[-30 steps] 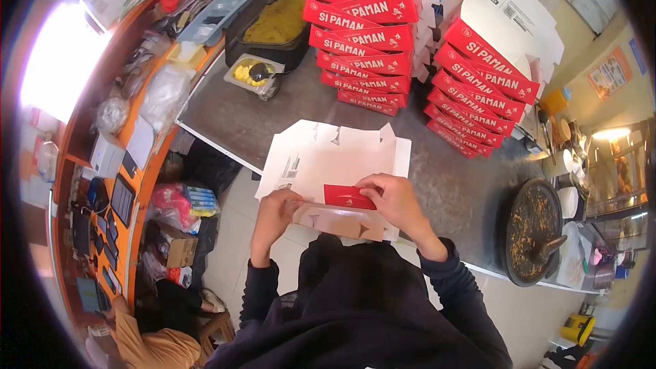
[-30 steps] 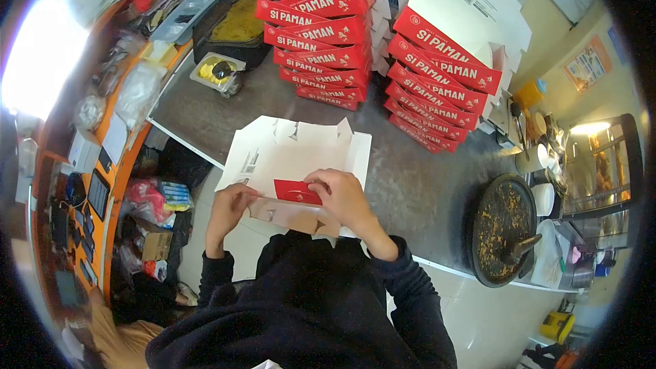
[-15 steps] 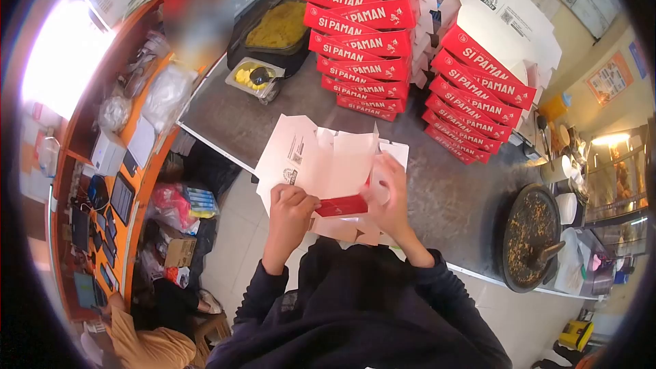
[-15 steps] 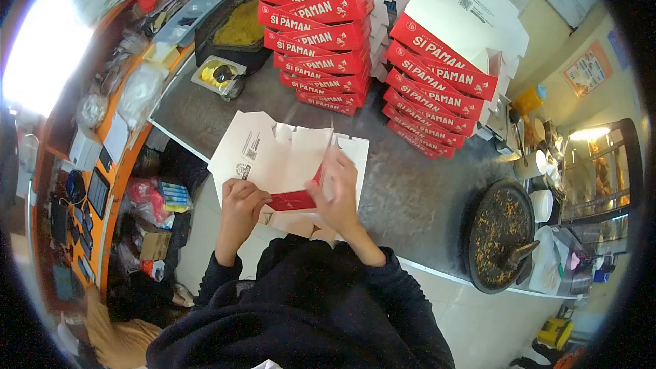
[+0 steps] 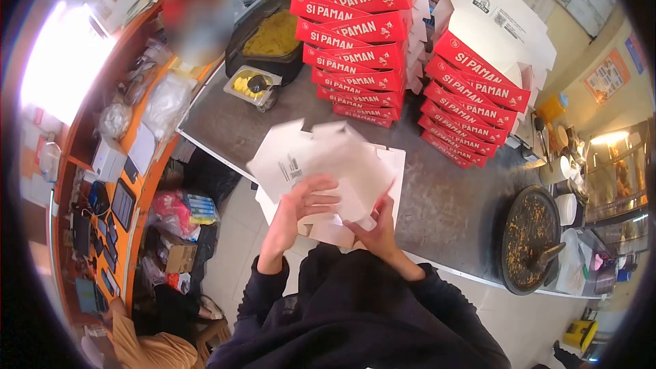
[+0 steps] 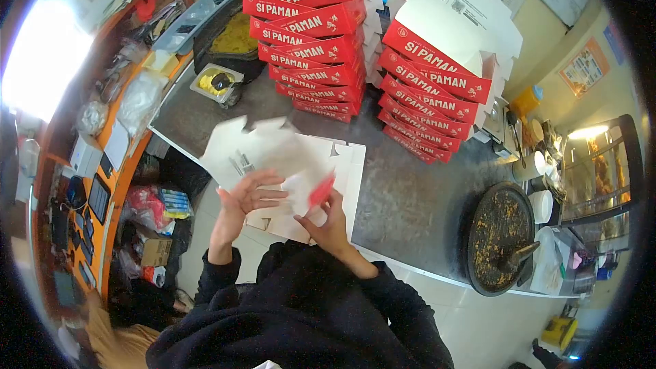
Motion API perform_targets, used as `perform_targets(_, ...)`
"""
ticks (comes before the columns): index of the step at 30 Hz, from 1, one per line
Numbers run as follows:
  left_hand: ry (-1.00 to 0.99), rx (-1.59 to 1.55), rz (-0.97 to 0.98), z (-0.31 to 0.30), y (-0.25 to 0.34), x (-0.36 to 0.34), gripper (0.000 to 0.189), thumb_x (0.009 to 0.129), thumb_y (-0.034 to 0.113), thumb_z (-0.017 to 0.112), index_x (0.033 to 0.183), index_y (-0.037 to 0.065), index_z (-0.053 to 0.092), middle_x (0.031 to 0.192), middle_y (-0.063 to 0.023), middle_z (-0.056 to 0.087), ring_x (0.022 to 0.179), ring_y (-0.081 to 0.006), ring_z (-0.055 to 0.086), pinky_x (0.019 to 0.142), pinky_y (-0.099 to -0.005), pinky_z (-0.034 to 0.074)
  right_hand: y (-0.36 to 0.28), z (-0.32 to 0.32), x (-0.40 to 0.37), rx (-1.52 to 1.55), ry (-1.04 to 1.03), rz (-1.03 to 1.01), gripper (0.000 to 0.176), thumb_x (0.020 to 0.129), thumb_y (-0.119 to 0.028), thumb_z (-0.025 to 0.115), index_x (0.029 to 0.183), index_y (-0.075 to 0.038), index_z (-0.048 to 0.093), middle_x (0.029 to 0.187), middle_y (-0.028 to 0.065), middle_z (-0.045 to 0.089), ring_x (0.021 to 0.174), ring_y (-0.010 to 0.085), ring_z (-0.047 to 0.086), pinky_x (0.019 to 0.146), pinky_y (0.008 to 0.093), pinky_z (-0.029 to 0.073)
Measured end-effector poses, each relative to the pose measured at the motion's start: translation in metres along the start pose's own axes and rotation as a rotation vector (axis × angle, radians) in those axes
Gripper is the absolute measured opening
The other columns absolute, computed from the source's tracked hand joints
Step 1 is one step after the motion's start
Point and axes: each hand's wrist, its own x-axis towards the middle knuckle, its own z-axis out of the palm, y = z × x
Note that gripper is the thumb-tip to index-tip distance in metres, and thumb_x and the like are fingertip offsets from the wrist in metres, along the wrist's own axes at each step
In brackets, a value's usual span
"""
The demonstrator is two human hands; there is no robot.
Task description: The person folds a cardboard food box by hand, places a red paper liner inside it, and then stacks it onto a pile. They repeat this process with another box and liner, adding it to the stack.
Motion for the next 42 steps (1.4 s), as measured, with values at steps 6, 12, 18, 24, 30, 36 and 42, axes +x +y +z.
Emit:
perform_targets(6,-0.284,0.217,-0.213,0.000,0.036,0.008,0.023,0.101,0.010,0.058,0.118,-0.005,0.060,0.103,-0.0069,0.069,0.088,-0.0085,0.064,0.076,-0.0265,0.056,0.001,-0.013,0.006,-0.246,-0.085,-0.488,0.075,0.077,-0.019,0.088,0.135,-0.016,0.039,0.146,0.0195,0.039,0.141,0.0424,0.036,0.111,0.0502,0.039)
perform_targets(12,-0.447,0.442,-0.202,-0.006,-0.018,0.033,0.019,0.100,0.011,0.057,0.095,-0.004,0.067,0.076,-0.0007,0.066,0.066,-0.0030,0.054,0.055,-0.0226,0.045,-0.080,-0.058,0.042,-0.279,-0.353,-0.298,0.039,0.099,-0.019,0.060,0.136,-0.011,0.059,0.127,0.0161,0.048,0.117,0.0297,0.052,0.098,0.0404,0.046)
perform_targets(18,-0.468,0.250,-0.325,-0.001,-0.040,0.039,0.022,0.099,0.016,0.061,0.105,-0.003,0.070,0.072,0.0034,0.062,0.063,-0.0014,0.052,0.054,-0.0213,0.041,-0.118,-0.068,0.057,-0.573,-0.477,-0.067,0.040,0.092,-0.011,0.067,0.132,-0.012,0.063,0.113,0.0127,0.057,0.100,0.0272,0.062,0.087,0.0383,0.052)
perform_targets(24,-0.587,0.208,-0.328,0.001,-0.035,0.030,0.025,0.099,0.019,0.064,0.108,-0.003,0.072,0.074,0.0045,0.063,0.064,-0.0014,0.049,0.057,-0.0232,0.041,-0.114,-0.061,0.046,-0.484,-0.155,-0.021,0.038,0.086,-0.006,0.074,0.123,-0.010,0.067,0.109,0.0133,0.062,0.094,0.0278,0.068,0.074,0.0350,0.057)
perform_targets(30,-0.601,0.416,-0.215,0.004,-0.021,0.036,0.021,0.094,0.016,0.067,0.097,-0.004,0.073,0.065,-0.0012,0.058,0.060,-0.0049,0.045,0.057,-0.0277,0.040,-0.113,-0.057,0.026,-0.624,-0.163,-0.149,0.038,0.084,-0.005,0.075,0.121,-0.008,0.068,0.108,0.0152,0.066,0.088,0.0281,0.070,0.071,0.0338,0.058)
perform_targets(36,-0.706,0.484,-0.089,0.012,-0.011,0.046,0.018,0.091,0.014,0.068,0.091,-0.004,0.071,0.063,-0.0109,0.057,0.057,-0.0131,0.049,0.062,-0.0301,0.044,-0.116,-0.066,0.022,-0.765,-0.245,-0.104,0.028,0.085,-0.012,0.076,0.113,-0.009,0.071,0.101,0.0133,0.066,0.078,0.0319,0.068,0.065,0.0359,0.056)
perform_targets(42,-0.745,0.481,-0.325,0.011,-0.006,0.056,0.023,0.097,0.020,0.066,0.100,-0.003,0.071,0.078,-0.0058,0.067,0.072,-0.0093,0.058,0.070,-0.0274,0.050,-0.123,-0.066,0.028,-0.968,-0.329,-0.185,0.024,0.092,-0.026,0.068,0.109,-0.008,0.064,0.094,0.0133,0.064,0.072,0.0324,0.068,0.059,0.0409,0.055)
